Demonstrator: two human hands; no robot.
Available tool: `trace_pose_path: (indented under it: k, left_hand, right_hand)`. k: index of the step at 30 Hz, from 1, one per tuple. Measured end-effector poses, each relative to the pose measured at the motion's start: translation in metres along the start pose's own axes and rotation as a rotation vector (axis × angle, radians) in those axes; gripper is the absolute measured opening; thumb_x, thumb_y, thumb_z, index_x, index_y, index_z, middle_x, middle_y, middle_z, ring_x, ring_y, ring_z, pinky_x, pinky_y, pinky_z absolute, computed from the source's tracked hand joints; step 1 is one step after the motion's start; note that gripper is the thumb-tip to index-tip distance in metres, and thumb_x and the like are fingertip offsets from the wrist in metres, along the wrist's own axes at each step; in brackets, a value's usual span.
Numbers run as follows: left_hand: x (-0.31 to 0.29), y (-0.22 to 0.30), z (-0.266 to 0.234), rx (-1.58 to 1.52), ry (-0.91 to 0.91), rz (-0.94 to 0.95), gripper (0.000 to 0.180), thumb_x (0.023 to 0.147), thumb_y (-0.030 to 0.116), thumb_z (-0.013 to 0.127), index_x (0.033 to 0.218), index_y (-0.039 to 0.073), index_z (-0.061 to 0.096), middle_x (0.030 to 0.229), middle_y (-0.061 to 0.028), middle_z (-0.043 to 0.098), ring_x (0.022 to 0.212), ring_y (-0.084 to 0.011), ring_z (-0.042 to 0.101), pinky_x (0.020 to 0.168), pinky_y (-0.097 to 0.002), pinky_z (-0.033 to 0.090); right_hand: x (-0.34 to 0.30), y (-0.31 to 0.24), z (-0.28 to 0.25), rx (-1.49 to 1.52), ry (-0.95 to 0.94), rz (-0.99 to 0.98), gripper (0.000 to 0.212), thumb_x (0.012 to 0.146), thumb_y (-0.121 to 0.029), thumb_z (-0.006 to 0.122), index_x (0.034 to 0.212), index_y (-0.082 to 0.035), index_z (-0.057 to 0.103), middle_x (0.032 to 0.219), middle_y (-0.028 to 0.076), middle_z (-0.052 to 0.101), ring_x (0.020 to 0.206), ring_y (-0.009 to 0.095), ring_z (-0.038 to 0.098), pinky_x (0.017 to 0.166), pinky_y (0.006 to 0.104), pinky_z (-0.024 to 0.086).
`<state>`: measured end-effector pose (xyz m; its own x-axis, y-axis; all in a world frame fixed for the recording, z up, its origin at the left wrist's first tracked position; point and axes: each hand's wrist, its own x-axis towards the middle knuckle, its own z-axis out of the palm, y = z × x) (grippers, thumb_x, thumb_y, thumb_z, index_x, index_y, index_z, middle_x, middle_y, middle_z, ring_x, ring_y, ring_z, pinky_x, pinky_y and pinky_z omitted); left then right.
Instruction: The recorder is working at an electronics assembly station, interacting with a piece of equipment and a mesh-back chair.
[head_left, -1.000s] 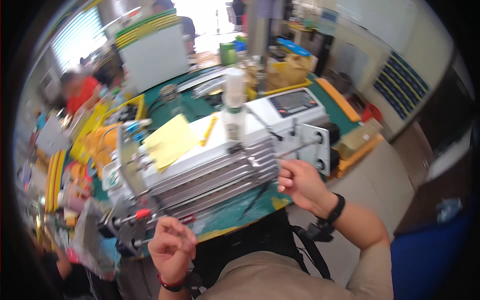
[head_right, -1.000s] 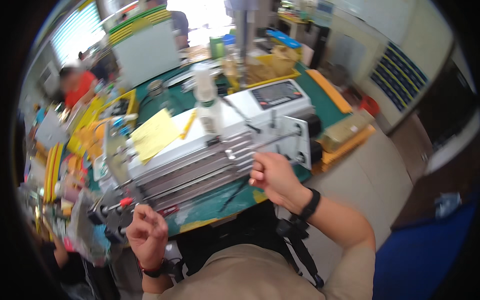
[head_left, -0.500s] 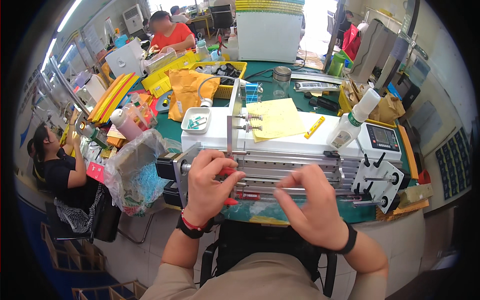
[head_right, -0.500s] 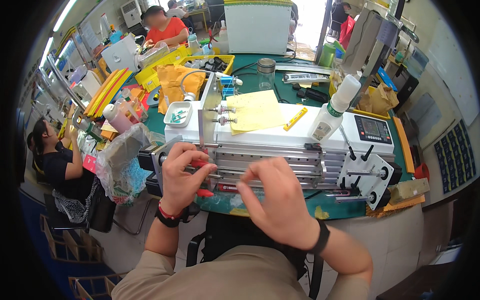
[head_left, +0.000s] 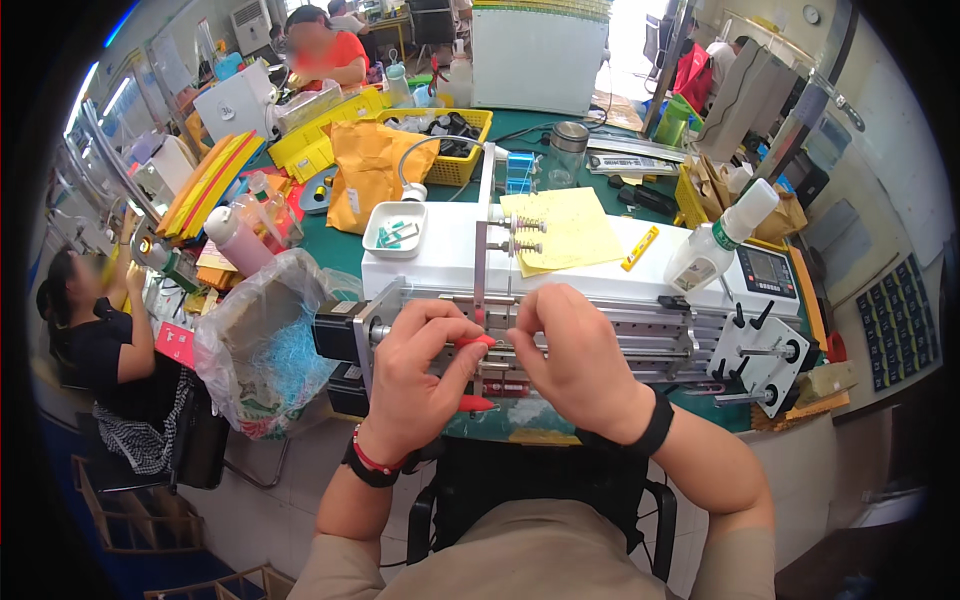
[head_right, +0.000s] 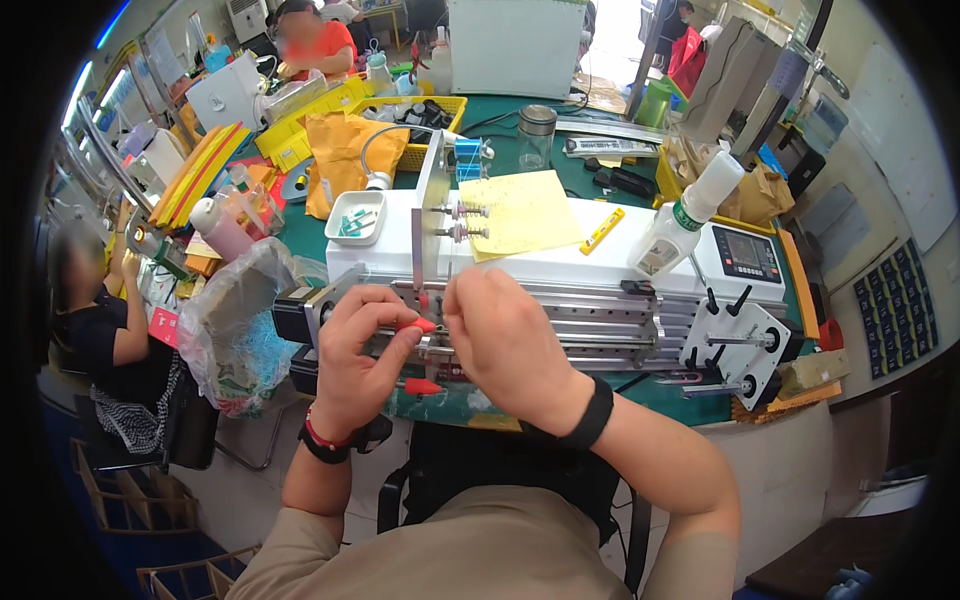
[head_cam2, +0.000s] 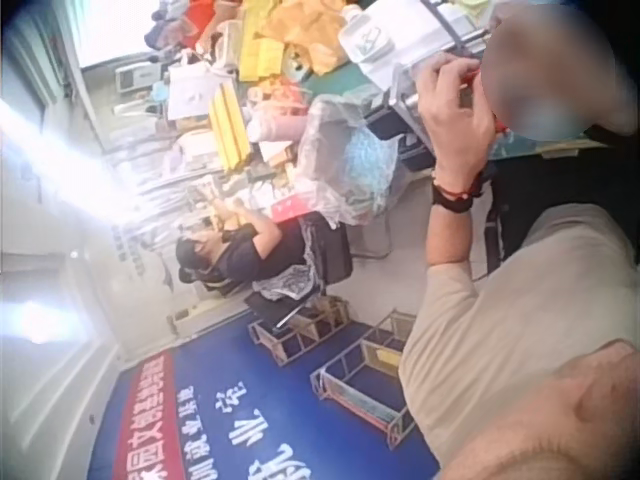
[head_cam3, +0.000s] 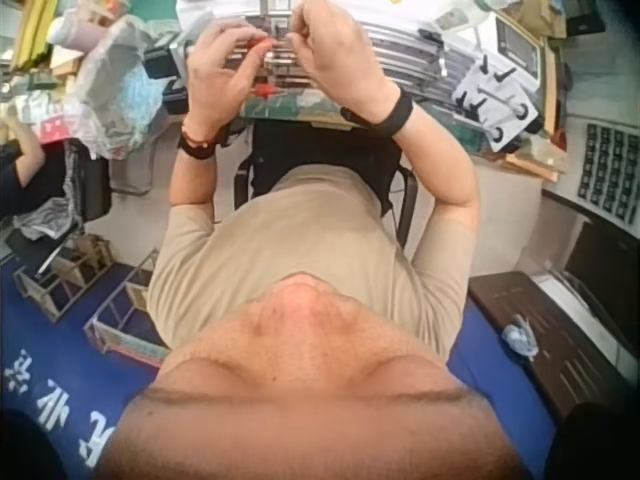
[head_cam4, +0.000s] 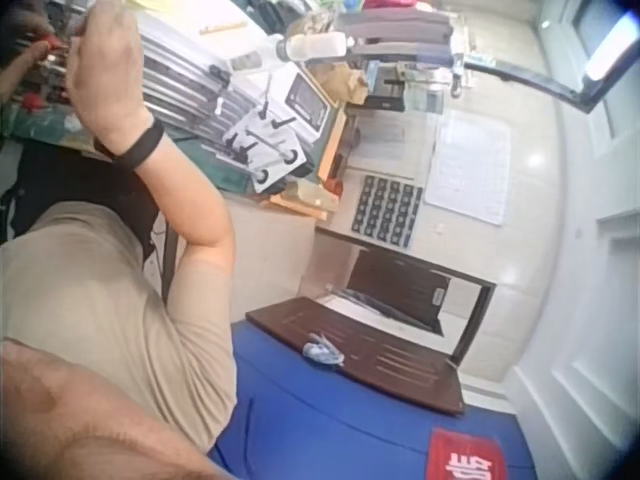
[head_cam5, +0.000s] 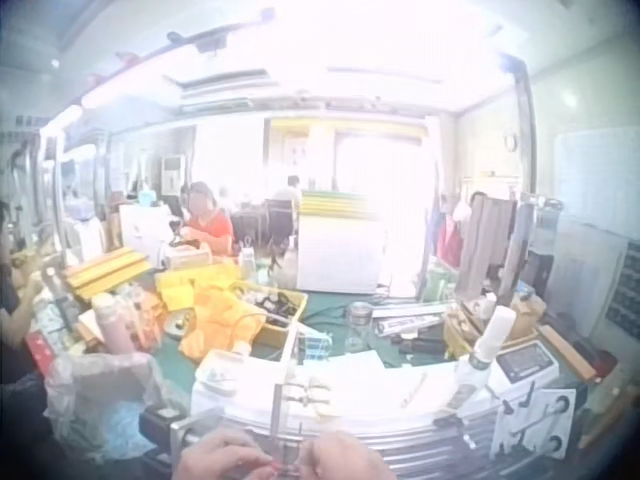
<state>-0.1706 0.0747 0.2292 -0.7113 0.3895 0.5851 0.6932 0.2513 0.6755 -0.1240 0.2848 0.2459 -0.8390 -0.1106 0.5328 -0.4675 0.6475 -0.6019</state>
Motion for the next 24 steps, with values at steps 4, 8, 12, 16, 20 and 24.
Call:
trace_pose_path:
  k: [4, 8, 12, 16, 20, 24]
  left_hand:
    - [0.008, -0.001, 0.013, 0.059, -0.048, 0.182, 0.023, 0.080, -0.002, 0.087, 0.099, 0.002, 0.075, 0.100, -0.0116, 0.068, 0.094, -0.0306, 0.068, 0.079, -0.0398, 0.056]
    - [0.014, -0.008, 0.025, 0.217, -0.034, 0.310, 0.032, 0.072, 0.006, 0.095, 0.096, 0.003, 0.074, 0.096, -0.0089, 0.066, 0.085, -0.0303, 0.063, 0.071, -0.0423, 0.053]
    - [0.013, -0.013, 0.025, 0.298, -0.018, 0.375, 0.033, 0.074, 0.010, 0.095, 0.096, 0.003, 0.072, 0.092, -0.0077, 0.062, 0.082, -0.0291, 0.062, 0.068, -0.0406, 0.052]
    - [0.013, -0.013, 0.026, 0.336, -0.003, 0.415, 0.033, 0.074, 0.010, 0.095, 0.097, 0.003, 0.072, 0.091, -0.0077, 0.061, 0.080, -0.0286, 0.062, 0.067, -0.0403, 0.052]
    - [0.006, -0.018, 0.031, 0.338, 0.064, 0.425, 0.030, 0.077, 0.012, 0.093, 0.099, 0.004, 0.074, 0.092, -0.0062, 0.061, 0.081, -0.0273, 0.061, 0.068, -0.0404, 0.052]
    - [0.000, -0.009, 0.034, 0.283, 0.135, 0.340, 0.032, 0.071, 0.004, 0.093, 0.100, 0.007, 0.080, 0.096, -0.0044, 0.065, 0.088, -0.0275, 0.061, 0.075, -0.0400, 0.050]
  right_hand:
    - [-0.023, -0.007, -0.010, -0.157, -0.061, -0.285, 0.019, 0.086, 0.003, 0.076, 0.092, -0.004, 0.059, 0.077, 0.010, 0.057, 0.076, 0.031, 0.059, 0.072, 0.0437, 0.053]
    - [-0.016, -0.007, -0.032, -0.149, -0.156, -0.169, 0.021, 0.084, -0.006, 0.085, 0.086, -0.005, 0.064, 0.075, 0.007, 0.061, 0.080, 0.030, 0.061, 0.075, 0.0431, 0.053]
    - [0.007, 0.017, -0.047, -0.151, -0.218, -0.056, 0.015, 0.093, -0.012, 0.081, 0.106, -0.004, 0.077, 0.088, 0.011, 0.069, 0.090, 0.032, 0.062, 0.083, 0.0441, 0.052]
    - [0.022, 0.040, -0.043, -0.032, -0.479, 0.048, 0.023, 0.103, -0.014, 0.071, 0.123, -0.006, 0.079, 0.097, 0.016, 0.069, 0.096, 0.034, 0.062, 0.091, 0.0436, 0.052]
    - [0.045, 0.036, -0.040, 0.125, -0.734, 0.241, 0.024, 0.101, -0.019, 0.070, 0.118, -0.003, 0.077, 0.097, 0.017, 0.069, 0.099, 0.039, 0.064, 0.090, 0.0479, 0.053]
    - [0.025, 0.025, -0.037, -0.058, -0.481, -0.134, 0.016, 0.098, -0.017, 0.073, 0.102, -0.002, 0.074, 0.092, 0.015, 0.067, 0.092, 0.037, 0.064, 0.084, 0.0465, 0.054]
